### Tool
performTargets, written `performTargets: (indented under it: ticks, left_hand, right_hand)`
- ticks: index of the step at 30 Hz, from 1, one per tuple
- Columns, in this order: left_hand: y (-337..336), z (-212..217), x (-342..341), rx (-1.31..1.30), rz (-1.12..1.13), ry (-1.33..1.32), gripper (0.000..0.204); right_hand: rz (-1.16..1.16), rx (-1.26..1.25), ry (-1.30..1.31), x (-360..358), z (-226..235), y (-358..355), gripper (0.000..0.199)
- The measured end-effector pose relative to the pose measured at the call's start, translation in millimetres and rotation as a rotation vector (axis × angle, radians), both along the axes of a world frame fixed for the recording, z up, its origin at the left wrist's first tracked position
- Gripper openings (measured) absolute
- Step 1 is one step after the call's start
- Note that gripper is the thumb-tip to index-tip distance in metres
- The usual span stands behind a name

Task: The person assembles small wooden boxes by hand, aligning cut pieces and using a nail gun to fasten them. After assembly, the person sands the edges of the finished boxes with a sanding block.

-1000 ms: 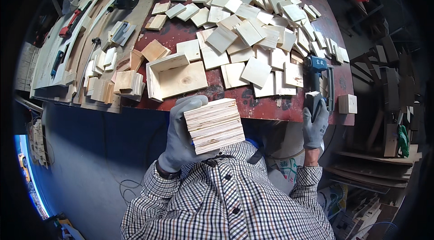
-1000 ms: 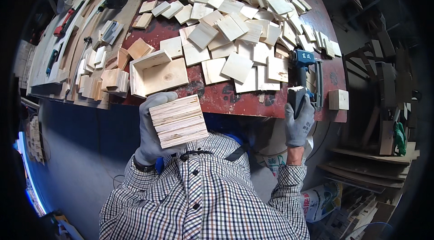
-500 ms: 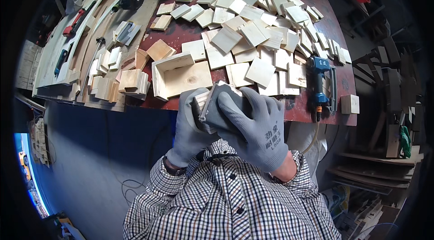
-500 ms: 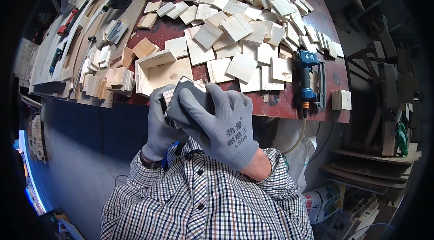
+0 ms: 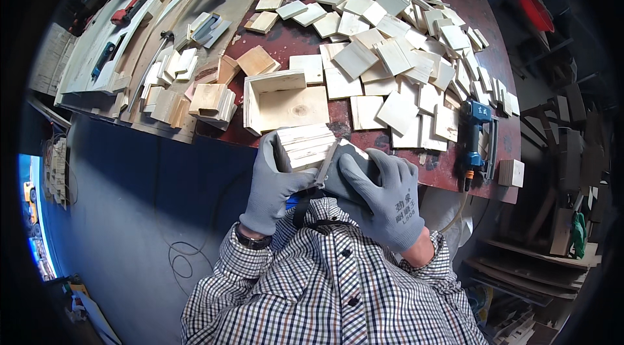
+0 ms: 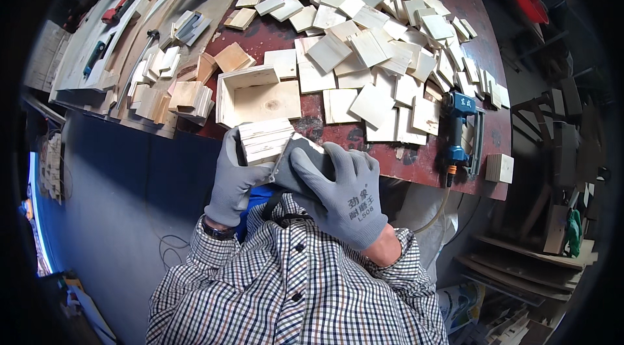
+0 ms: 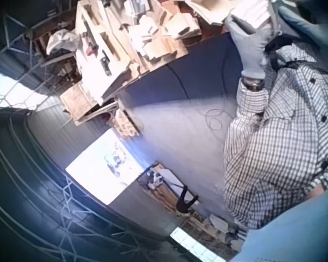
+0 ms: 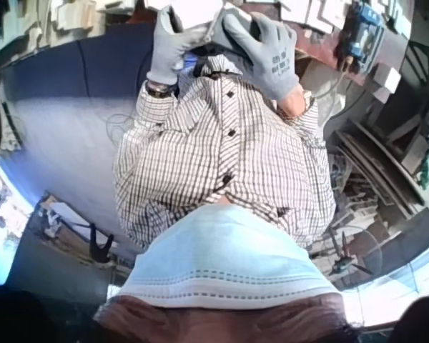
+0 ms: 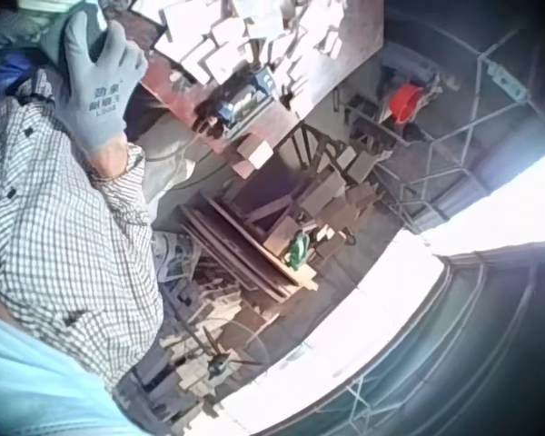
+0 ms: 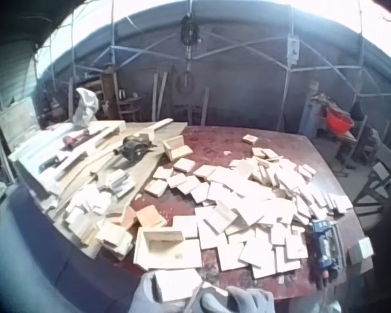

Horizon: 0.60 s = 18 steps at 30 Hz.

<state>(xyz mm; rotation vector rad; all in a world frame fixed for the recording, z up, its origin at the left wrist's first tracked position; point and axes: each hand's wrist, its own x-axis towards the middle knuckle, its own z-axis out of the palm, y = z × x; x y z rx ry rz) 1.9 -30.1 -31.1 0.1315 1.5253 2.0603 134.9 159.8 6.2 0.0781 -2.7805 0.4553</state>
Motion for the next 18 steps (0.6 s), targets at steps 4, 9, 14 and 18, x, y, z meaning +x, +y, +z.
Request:
performTargets:
  ticks: [4,9,14,18]
  left_hand:
    - [0.8,-5.6,-7.2,0.042,-0.011,-0.145,0.081]
    - [22.7,-3.8,9.9,0.087,-0.140,0.108,0.084]
    - [14.2,10.9,6.3,0.132,-0.111,-0.086,0.081]
    - [6.1,-2.7,8.5,0.215,-0.013,-0.227,0.085]
  right_hand:
    - [-0.175,-0.067,0.092,13.9,-14.2,20.5,0.078]
    - [-0.140,0.045,0.204,-30.4,15.5,-12.5,0.069]
    - [-0.149,-0.022,0.274,-49.3,0.4,-0.3,0.071]
    - [-0.415,-0.054,0.210,-62.7,-19.2,36.7,0.070]
